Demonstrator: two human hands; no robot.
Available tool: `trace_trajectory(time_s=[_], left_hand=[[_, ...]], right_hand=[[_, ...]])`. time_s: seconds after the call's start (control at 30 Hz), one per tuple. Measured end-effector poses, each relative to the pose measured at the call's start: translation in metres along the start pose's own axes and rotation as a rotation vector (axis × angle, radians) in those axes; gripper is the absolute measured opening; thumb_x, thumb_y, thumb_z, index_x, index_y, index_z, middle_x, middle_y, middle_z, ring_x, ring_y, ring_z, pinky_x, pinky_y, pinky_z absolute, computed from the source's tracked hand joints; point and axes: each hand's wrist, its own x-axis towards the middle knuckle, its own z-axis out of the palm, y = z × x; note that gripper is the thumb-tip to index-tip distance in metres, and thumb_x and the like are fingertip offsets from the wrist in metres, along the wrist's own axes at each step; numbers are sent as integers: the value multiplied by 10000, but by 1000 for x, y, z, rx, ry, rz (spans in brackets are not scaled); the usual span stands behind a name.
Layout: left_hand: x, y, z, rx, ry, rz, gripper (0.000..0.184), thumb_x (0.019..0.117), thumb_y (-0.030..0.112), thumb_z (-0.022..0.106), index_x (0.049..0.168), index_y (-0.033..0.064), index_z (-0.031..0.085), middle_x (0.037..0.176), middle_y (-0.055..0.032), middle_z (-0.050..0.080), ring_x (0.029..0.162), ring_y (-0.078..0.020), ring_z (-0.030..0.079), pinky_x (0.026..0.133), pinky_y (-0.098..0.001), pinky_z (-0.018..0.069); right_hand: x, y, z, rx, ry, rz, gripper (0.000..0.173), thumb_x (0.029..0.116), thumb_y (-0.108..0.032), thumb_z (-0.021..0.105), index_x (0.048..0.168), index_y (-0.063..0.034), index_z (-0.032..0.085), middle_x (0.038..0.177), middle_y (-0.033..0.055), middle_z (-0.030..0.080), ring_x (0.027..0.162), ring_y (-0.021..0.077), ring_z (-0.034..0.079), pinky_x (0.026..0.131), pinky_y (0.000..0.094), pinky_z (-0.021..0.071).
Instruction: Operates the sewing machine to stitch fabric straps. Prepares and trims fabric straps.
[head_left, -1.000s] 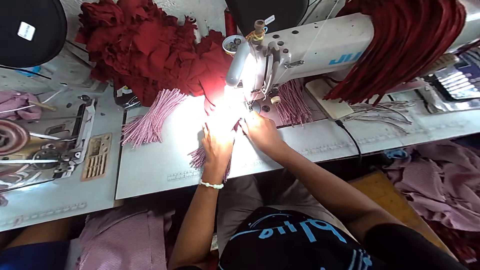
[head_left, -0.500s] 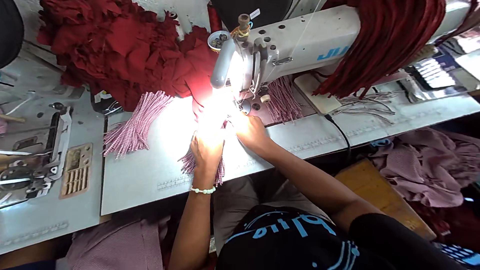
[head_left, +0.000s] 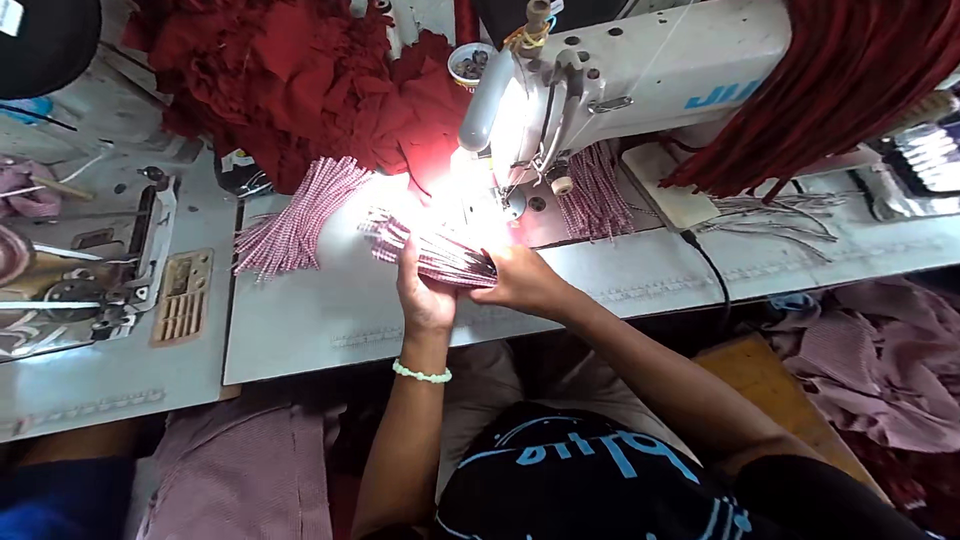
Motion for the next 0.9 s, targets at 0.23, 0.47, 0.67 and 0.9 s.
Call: trace_trajectory(time_s=[0.23, 0.47, 0.67, 0.9], left_hand=[[9, 16, -55, 226, -120, 232, 512, 1071, 427, 414, 1516, 175, 396, 1440, -11, 559, 1302, -150, 561, 1087, -401, 484], [-9, 22, -83, 1237, 3, 457, 518, 1007, 191, 547, 1461, -46, 475, 1583, -186, 412, 1470, -243, 400, 1184, -404, 375], [-12, 13, -83, 1578, -189, 523, 228, 938, 147, 689, 1107, 9, 756, 1327, -212, 647, 1368, -381, 520, 1197, -582, 304], [-7, 33, -88, 1421, -255, 484, 183, 822, 59, 585, 880, 43, 758, 1390, -219, 601, 1447, -333, 437, 1236, -580, 197]], right_hand=[[7, 21, -13, -471, 204, -364, 486, 775, -277, 847, 1178, -35, 723, 1010, 156, 698, 963, 364, 664, 631, 451, 548], [-33, 55, -10, -34, 463, -123, 440, 881, -273, 767, 1213, 9, 710, 1289, 186, 671, 1191, 335, 634, 1003, 500, 520], [-53, 41, 7, 88, 482, 176, 298, 1066, -134, 479, 1214, -8, 705, 1085, 148, 713, 873, 226, 678, 764, 395, 567], [-48, 44, 5, 66, 462, 133, 287, 1050, -91, 496, 1217, 3, 710, 1138, 168, 721, 933, 273, 695, 802, 416, 574]])
